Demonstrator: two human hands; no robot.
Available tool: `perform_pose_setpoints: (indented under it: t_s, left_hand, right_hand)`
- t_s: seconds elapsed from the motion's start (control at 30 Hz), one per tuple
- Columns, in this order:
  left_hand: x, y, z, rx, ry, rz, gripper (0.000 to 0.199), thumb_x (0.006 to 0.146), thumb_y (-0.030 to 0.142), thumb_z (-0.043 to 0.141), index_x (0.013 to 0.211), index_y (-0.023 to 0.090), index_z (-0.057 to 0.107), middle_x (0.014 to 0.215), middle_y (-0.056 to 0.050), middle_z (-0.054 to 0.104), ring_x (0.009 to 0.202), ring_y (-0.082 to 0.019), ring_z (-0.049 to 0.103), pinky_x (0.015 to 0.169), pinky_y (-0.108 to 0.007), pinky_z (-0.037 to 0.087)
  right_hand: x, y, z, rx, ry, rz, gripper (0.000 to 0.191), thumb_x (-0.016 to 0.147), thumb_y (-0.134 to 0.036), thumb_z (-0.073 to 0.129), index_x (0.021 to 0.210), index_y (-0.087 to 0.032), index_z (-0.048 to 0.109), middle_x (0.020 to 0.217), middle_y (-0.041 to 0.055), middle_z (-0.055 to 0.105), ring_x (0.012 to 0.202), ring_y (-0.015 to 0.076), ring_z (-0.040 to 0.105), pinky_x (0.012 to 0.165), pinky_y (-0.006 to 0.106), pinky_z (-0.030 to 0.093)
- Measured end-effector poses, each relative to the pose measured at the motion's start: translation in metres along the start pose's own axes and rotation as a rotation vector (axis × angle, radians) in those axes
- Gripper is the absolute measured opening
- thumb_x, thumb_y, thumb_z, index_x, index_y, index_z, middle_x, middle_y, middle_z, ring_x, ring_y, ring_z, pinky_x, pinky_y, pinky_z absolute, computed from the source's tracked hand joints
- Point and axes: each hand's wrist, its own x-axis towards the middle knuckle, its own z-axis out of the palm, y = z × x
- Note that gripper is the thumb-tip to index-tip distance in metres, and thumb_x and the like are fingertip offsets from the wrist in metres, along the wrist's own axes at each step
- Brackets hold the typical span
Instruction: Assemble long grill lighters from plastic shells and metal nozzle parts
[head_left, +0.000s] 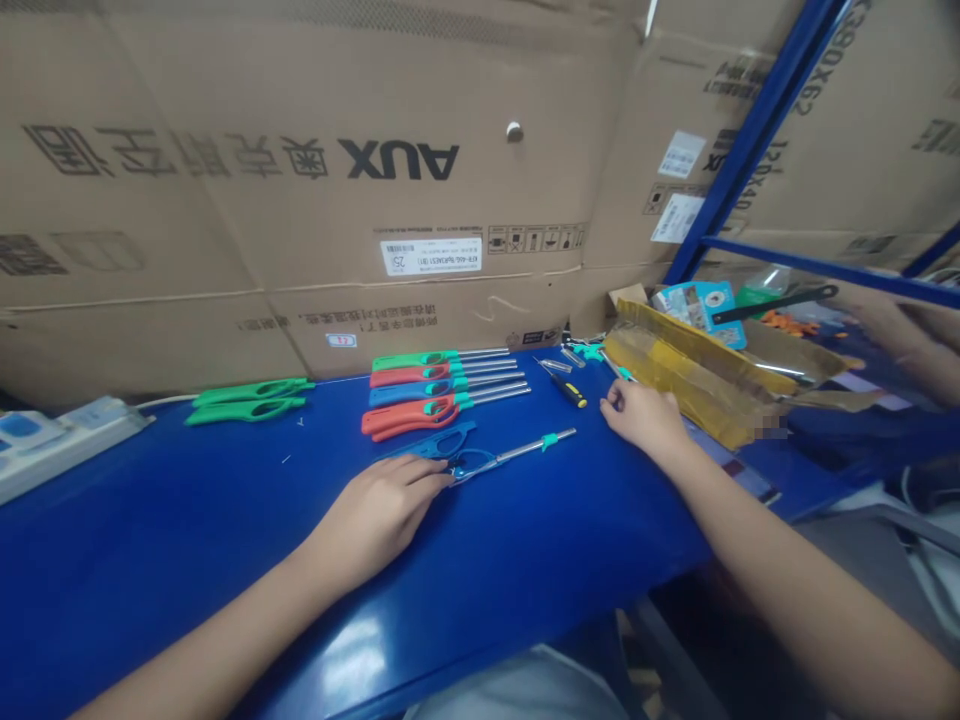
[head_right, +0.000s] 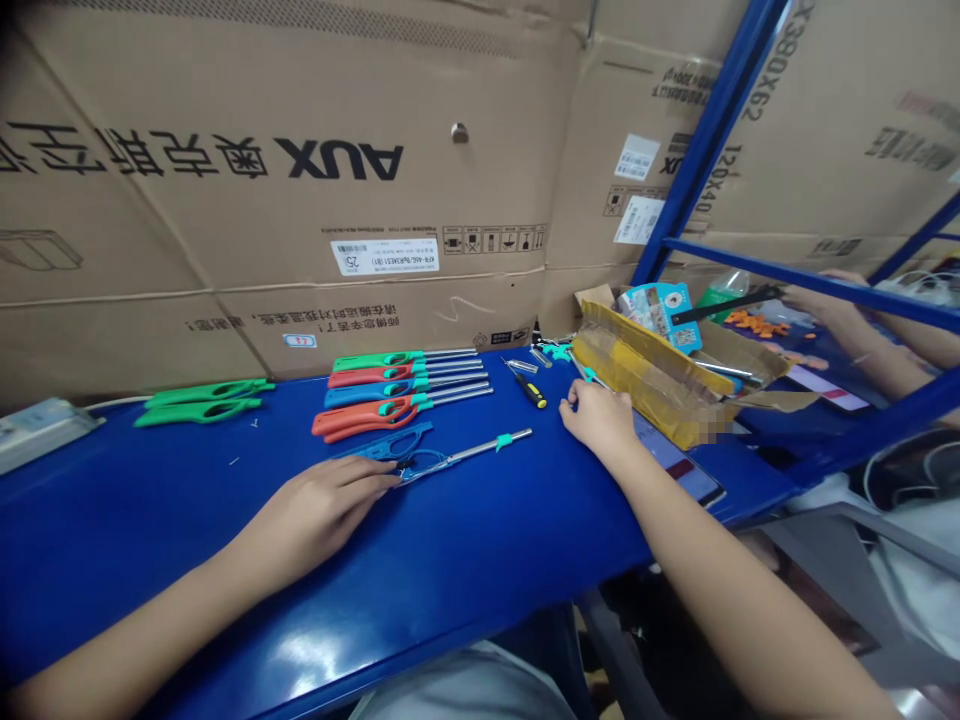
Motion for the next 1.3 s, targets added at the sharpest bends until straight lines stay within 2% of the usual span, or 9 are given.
perform_pose_setpoints:
  t_s: [0.13, 0.33, 0.53, 0.63, 0.8, 1.07, 1.2, 1.3]
  left_hand:
    - [-0.001, -0.001, 0.001, -0.002, 0.002, 0.001, 0.029, 0.100, 0.018, 0.048, 0.117, 0.022, 0.071, 0.120, -0.009, 0.073, 0.105, -0.026, 0.071, 0.089, -0.042, 0.060]
    - [-0.001, -0.001, -0.002, -0.002, -0.005, 0.011, 0.029, 0.100, 0.016, 0.048, 0.117, 0.021, 0.070, 0.119, -0.009, 0.073, 0.106, -0.025, 0.071, 0.089, -0.041, 0.060]
    - [0.000, -0.002, -0.003, -0.013, -0.001, 0.023, 0.029, 0.099, 0.016, 0.048, 0.118, 0.021, 0.070, 0.119, -0.010, 0.073, 0.106, -0.025, 0.071, 0.088, -0.039, 0.061]
    - [0.001, -0.001, -0.003, -0.017, 0.022, 0.035, 0.029, 0.099, 0.015, 0.048, 0.116, 0.020, 0.071, 0.118, -0.010, 0.074, 0.104, -0.024, 0.072, 0.086, -0.038, 0.061]
    - [0.002, 0.000, -0.004, -0.020, 0.036, 0.033, 0.029, 0.099, 0.015, 0.048, 0.115, 0.020, 0.072, 0.116, -0.010, 0.074, 0.103, -0.024, 0.072, 0.085, -0.037, 0.062]
    - [0.000, 0.000, -0.004, 0.032, 0.007, 0.037, 0.026, 0.098, 0.016, 0.050, 0.113, 0.019, 0.072, 0.117, -0.009, 0.074, 0.103, -0.025, 0.072, 0.086, -0.040, 0.062]
    - [0.000, 0.001, -0.005, 0.021, 0.009, 0.037, 0.026, 0.098, 0.016, 0.050, 0.113, 0.020, 0.072, 0.118, -0.008, 0.074, 0.104, -0.025, 0.072, 0.086, -0.038, 0.061]
    - [0.000, 0.000, -0.005, 0.006, 0.017, 0.032, 0.027, 0.099, 0.016, 0.049, 0.113, 0.020, 0.072, 0.118, -0.008, 0.074, 0.104, -0.025, 0.072, 0.086, -0.039, 0.061]
  right_hand:
    - [0.009, -0.004, 0.000, -0.035, 0.013, -0.039, 0.021, 0.093, -0.030, 0.047, 0.105, -0.020, 0.061, 0.109, 0.0111, 0.069, 0.105, 0.0276, 0.064, 0.087, 0.041, 0.041]
    - [0.034, -0.018, 0.005, -0.077, 0.028, -0.032, 0.042, 0.092, -0.025, 0.047, 0.132, -0.013, 0.054, 0.135, 0.0224, 0.053, 0.123, 0.0367, 0.053, 0.096, 0.049, 0.042]
    - [0.062, -0.021, 0.012, -0.032, -0.043, -0.100, 0.057, 0.090, -0.017, 0.046, 0.147, -0.017, 0.043, 0.154, 0.0167, 0.040, 0.130, 0.0323, 0.049, 0.100, 0.042, 0.045]
    - [0.066, -0.019, 0.014, -0.019, -0.079, -0.114, 0.051, 0.090, -0.017, 0.045, 0.141, -0.019, 0.049, 0.149, 0.0154, 0.044, 0.123, 0.0311, 0.055, 0.096, 0.041, 0.047]
    - [0.063, -0.018, 0.016, -0.001, -0.058, -0.091, 0.043, 0.091, -0.015, 0.043, 0.132, -0.016, 0.053, 0.137, 0.0182, 0.047, 0.106, 0.0280, 0.063, 0.086, 0.037, 0.049]
    - [0.057, -0.023, 0.012, 0.038, -0.082, -0.077, 0.037, 0.086, -0.009, 0.052, 0.122, -0.016, 0.058, 0.128, 0.0162, 0.054, 0.117, 0.0275, 0.059, 0.096, 0.033, 0.047]
    - [0.052, -0.022, 0.005, 0.030, -0.125, 0.003, 0.042, 0.086, -0.014, 0.057, 0.128, -0.016, 0.055, 0.131, 0.0186, 0.051, 0.105, 0.0268, 0.065, 0.088, 0.034, 0.049]
    - [0.050, -0.021, -0.002, 0.020, -0.166, 0.019, 0.036, 0.086, -0.015, 0.058, 0.122, -0.015, 0.059, 0.126, 0.0194, 0.056, 0.102, 0.0284, 0.067, 0.085, 0.035, 0.049]
